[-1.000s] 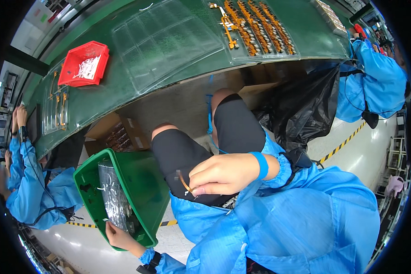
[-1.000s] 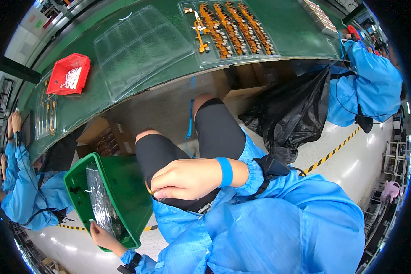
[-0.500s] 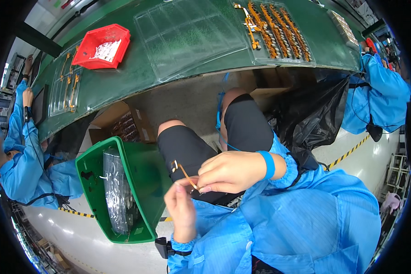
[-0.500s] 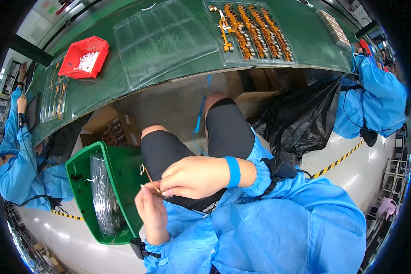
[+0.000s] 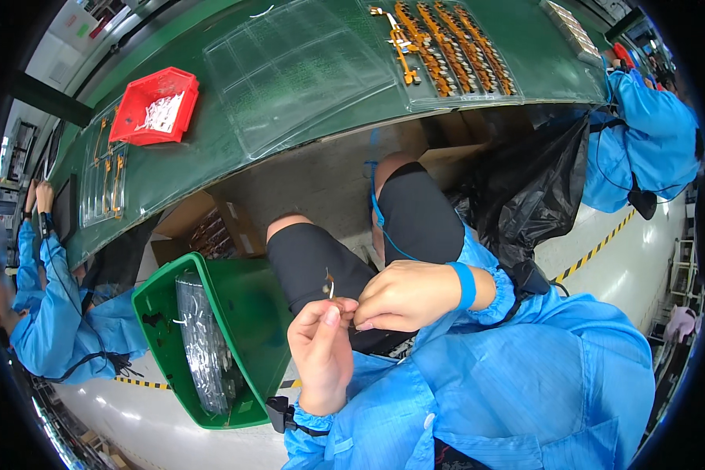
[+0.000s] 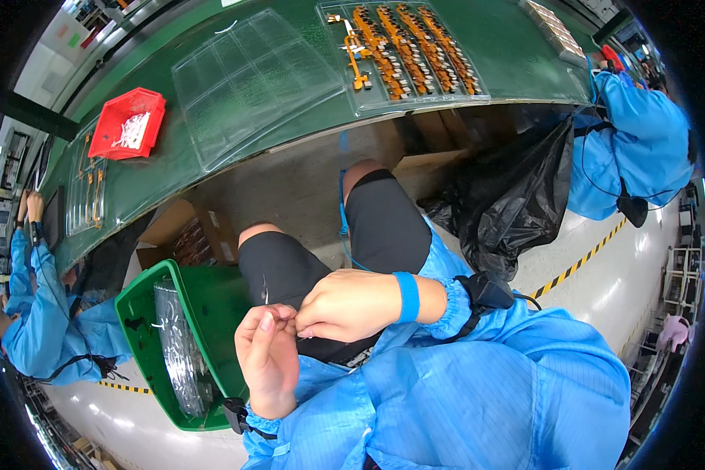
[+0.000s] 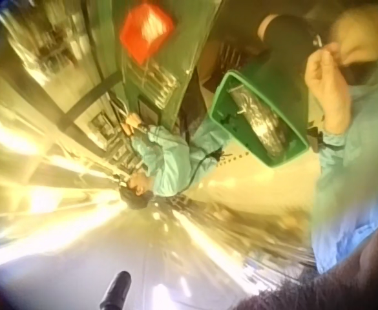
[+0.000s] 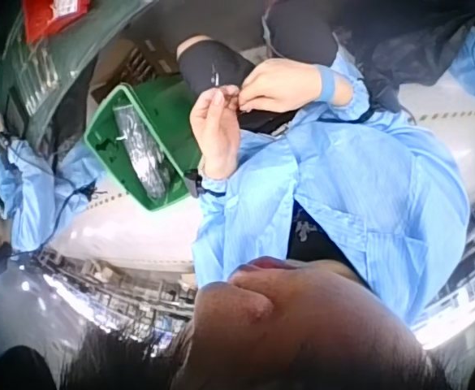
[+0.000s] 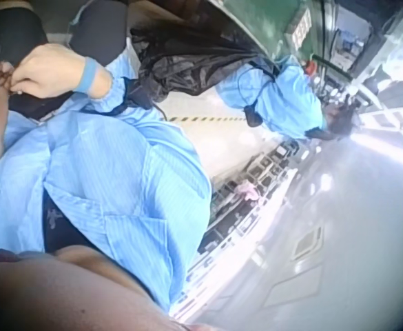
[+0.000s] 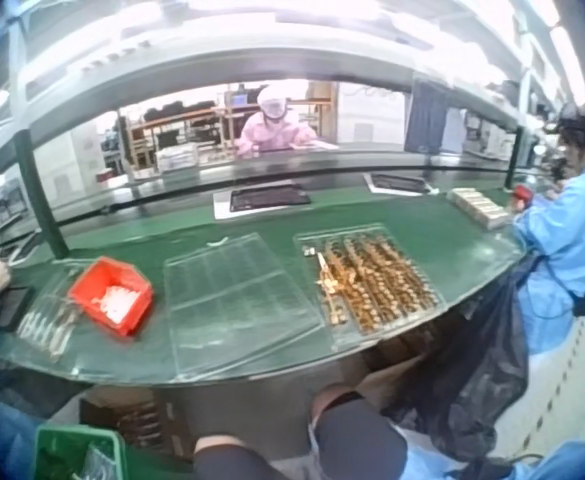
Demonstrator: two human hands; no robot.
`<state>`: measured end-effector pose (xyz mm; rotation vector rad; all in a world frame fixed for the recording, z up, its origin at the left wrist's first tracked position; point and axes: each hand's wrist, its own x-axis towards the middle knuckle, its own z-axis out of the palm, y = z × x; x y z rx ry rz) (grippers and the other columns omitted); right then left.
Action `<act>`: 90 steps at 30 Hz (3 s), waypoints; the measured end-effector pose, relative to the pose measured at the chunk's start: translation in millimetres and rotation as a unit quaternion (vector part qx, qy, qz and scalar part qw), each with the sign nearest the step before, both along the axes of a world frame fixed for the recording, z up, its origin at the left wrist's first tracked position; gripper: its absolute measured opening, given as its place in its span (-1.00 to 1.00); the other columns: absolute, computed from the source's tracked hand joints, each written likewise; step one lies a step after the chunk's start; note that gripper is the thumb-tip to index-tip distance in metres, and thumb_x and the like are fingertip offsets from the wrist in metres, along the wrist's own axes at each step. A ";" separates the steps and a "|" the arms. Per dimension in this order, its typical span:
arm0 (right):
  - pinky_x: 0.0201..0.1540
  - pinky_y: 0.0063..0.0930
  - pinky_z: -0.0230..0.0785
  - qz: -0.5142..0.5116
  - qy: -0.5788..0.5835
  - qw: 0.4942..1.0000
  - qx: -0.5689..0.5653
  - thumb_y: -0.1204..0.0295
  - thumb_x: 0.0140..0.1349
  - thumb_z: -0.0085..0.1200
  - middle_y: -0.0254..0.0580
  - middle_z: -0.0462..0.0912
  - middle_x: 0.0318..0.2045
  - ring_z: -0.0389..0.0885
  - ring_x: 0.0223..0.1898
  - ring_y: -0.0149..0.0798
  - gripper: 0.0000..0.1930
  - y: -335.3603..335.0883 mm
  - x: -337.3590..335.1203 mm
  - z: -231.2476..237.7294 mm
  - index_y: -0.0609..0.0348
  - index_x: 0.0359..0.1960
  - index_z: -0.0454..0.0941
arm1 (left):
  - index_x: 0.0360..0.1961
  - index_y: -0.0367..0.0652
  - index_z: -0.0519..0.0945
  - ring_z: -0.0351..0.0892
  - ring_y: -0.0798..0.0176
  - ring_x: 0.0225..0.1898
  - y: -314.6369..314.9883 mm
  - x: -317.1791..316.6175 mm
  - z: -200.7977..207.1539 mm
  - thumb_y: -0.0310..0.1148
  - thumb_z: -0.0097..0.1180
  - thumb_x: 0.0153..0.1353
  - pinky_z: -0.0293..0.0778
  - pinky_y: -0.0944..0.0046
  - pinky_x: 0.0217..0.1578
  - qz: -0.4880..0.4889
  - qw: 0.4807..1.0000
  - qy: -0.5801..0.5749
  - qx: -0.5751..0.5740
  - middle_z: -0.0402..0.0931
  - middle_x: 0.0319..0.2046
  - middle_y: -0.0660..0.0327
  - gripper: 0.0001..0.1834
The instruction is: Assembling small electronic parts and flex cables at a factory workstation.
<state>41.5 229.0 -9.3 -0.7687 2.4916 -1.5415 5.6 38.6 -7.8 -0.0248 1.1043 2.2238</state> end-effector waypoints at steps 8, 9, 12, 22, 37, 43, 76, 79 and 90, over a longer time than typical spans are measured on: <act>-0.38 -0.33 0.39 -0.187 -0.010 0.979 -0.077 0.48 0.18 0.07 -0.11 0.53 -0.43 0.55 -0.43 -0.12 -0.81 6.2 -4.7 7.5 0.22 -0.19 0.61 | -0.26 -0.33 0.56 0.56 0.25 -0.21 6.4 3.2 2.6 -0.50 0.06 0.30 0.43 0.24 -0.08 0.062 0.990 0.084 -0.094 0.60 -0.30 0.08 -0.90; -0.40 -0.42 0.36 -0.209 -0.019 0.972 -0.107 0.49 0.20 0.09 -0.15 0.54 -0.40 0.53 -0.44 -0.24 -0.80 4.9 -5.9 10.7 0.24 -0.15 0.62 | -0.25 -0.35 0.57 0.56 0.27 -0.22 8.4 3.4 2.4 -0.51 0.08 0.29 0.44 0.27 -0.09 0.084 0.979 0.119 -0.142 0.61 -0.30 0.09 -0.90; -0.43 -0.59 0.29 -0.207 -0.116 0.953 -0.188 0.49 0.24 0.11 -0.25 0.55 -0.36 0.47 -0.46 -0.47 -0.78 -3.7 -8.9 16.8 0.25 -0.10 0.62 | -0.25 -0.37 0.58 0.57 0.33 -0.25 14.8 5.2 -2.8 -0.55 0.11 0.27 0.47 0.36 -0.13 0.118 0.967 0.144 -0.172 0.62 -0.30 0.11 -0.91; -0.41 -0.64 0.29 -0.263 -0.192 0.910 -0.257 0.52 0.21 0.11 -0.33 0.49 -0.42 0.40 -0.44 -0.56 -0.88 -18.7 -9.6 0.6 0.32 -0.27 0.58 | -0.27 -0.42 0.60 0.59 0.38 -0.27 19.1 8.6 -8.7 -0.60 0.14 0.24 0.48 0.45 -0.16 0.118 0.947 0.192 -0.230 0.62 -0.31 0.10 -0.92; -0.51 -0.57 0.25 -0.262 -0.163 0.901 -0.305 0.47 0.23 0.12 -0.34 0.50 -0.62 0.35 -0.56 -0.54 -0.87 -15.5 -6.8 10.7 0.32 -0.35 0.57 | -0.21 -0.37 0.54 0.55 0.04 -0.22 -2.5 -7.7 -8.3 -0.58 0.20 0.15 0.54 0.16 -0.22 0.211 0.632 0.663 -0.341 0.54 -0.24 -0.01 -0.82; -0.42 -0.42 0.32 -0.201 -0.114 0.953 -0.196 0.49 0.18 0.09 -0.14 0.53 -0.53 0.49 -0.50 -0.28 -0.89 -5.9 -6.2 23.6 0.31 -0.38 0.54 | -0.29 -0.26 0.53 0.51 0.08 -0.30 4.2 -20.5 4.6 -0.65 0.25 0.01 0.53 0.18 -0.32 0.105 0.594 0.721 -0.340 0.46 -0.33 0.10 -0.78; -0.51 -0.58 0.20 -0.174 -0.102 0.946 -0.253 0.48 0.25 0.09 -0.34 0.39 -0.52 0.32 -0.55 -0.50 -0.90 -1.6 4.6 25.8 0.27 -0.30 0.57 | -0.07 -0.45 0.51 0.63 0.13 -0.18 -322.3 -80.0 -37.2 -0.41 -0.07 0.39 0.53 0.24 -0.13 0.256 0.489 0.336 -0.763 0.60 -0.20 -0.03 -0.72; -0.50 -0.59 0.20 -0.175 -0.108 0.945 -0.254 0.48 0.26 0.09 -0.36 0.39 -0.52 0.32 -0.55 -0.50 -0.89 -3.0 2.2 26.9 0.28 -0.30 0.57 | -0.10 -0.46 0.55 0.62 0.10 -0.14 -333.8 -74.8 -44.0 -0.31 -0.10 0.41 0.48 0.17 -0.08 0.144 0.436 0.249 -0.853 0.61 -0.20 -0.02 -0.65; -0.38 -0.55 0.32 -0.107 -0.049 0.965 -0.236 0.48 0.29 0.07 -0.25 0.46 -0.38 0.46 -0.43 -0.41 -0.90 -22.1 1.4 27.4 0.27 -0.29 0.54 | -0.13 -0.49 0.56 0.65 0.16 -0.20 -29.7 20.3 44.0 -0.47 0.05 0.31 0.59 0.24 -0.15 0.058 0.868 0.342 -0.355 0.62 -0.26 -0.05 -0.76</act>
